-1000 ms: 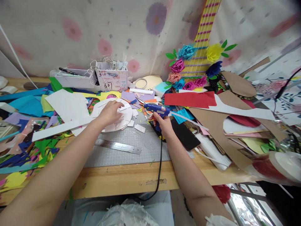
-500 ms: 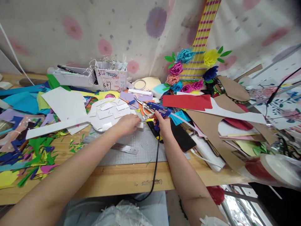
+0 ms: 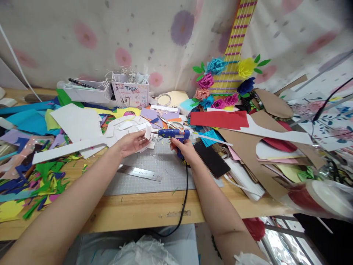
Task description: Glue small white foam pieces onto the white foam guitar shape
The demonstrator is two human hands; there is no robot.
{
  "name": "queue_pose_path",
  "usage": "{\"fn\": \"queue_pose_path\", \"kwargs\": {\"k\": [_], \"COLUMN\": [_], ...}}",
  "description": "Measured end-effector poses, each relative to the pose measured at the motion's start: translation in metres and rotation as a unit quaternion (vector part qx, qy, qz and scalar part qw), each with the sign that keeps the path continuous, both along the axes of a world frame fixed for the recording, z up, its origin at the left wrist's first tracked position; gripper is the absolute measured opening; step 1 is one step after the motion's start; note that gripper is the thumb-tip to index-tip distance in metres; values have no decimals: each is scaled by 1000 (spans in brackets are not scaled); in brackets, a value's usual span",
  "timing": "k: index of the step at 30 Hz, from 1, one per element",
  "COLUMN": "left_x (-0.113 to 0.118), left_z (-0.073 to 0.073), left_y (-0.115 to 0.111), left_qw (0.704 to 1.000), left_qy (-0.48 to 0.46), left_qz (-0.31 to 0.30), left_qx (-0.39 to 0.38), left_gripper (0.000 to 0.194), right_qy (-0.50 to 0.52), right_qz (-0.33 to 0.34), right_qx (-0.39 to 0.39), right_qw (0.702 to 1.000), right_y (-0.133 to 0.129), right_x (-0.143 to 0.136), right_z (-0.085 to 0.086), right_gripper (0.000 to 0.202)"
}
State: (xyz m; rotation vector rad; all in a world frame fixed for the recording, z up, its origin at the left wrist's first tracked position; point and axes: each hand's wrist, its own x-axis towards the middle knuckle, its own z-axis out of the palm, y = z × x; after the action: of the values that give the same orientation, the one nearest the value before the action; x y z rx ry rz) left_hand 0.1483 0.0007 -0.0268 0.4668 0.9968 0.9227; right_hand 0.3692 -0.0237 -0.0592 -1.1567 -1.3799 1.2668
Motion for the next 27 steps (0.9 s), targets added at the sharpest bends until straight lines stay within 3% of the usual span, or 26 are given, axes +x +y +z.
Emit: {"fn": "queue_pose_path", "kwargs": {"k": [9,23,27], "left_x": [-3,-6,-17], "left_z": [3,8,11], "left_y": [-2,-7,-12], "left_qw": [995,986,974], "left_qy": [31,74,145], "left_qz": [-73,-118,-115], "left_qx": [58,94,131], "left_gripper": [14,13,20], "right_qy": [-36,-30,-17], "right_qz": [15,-29,-27], "right_qx": [-5,-3,7], "right_qw": [999,999,999], "right_y": [-4,-3,0], "right_x": [-1,-1,1], "right_z": [2,10,4], "right_gripper": [47,51,44]}}
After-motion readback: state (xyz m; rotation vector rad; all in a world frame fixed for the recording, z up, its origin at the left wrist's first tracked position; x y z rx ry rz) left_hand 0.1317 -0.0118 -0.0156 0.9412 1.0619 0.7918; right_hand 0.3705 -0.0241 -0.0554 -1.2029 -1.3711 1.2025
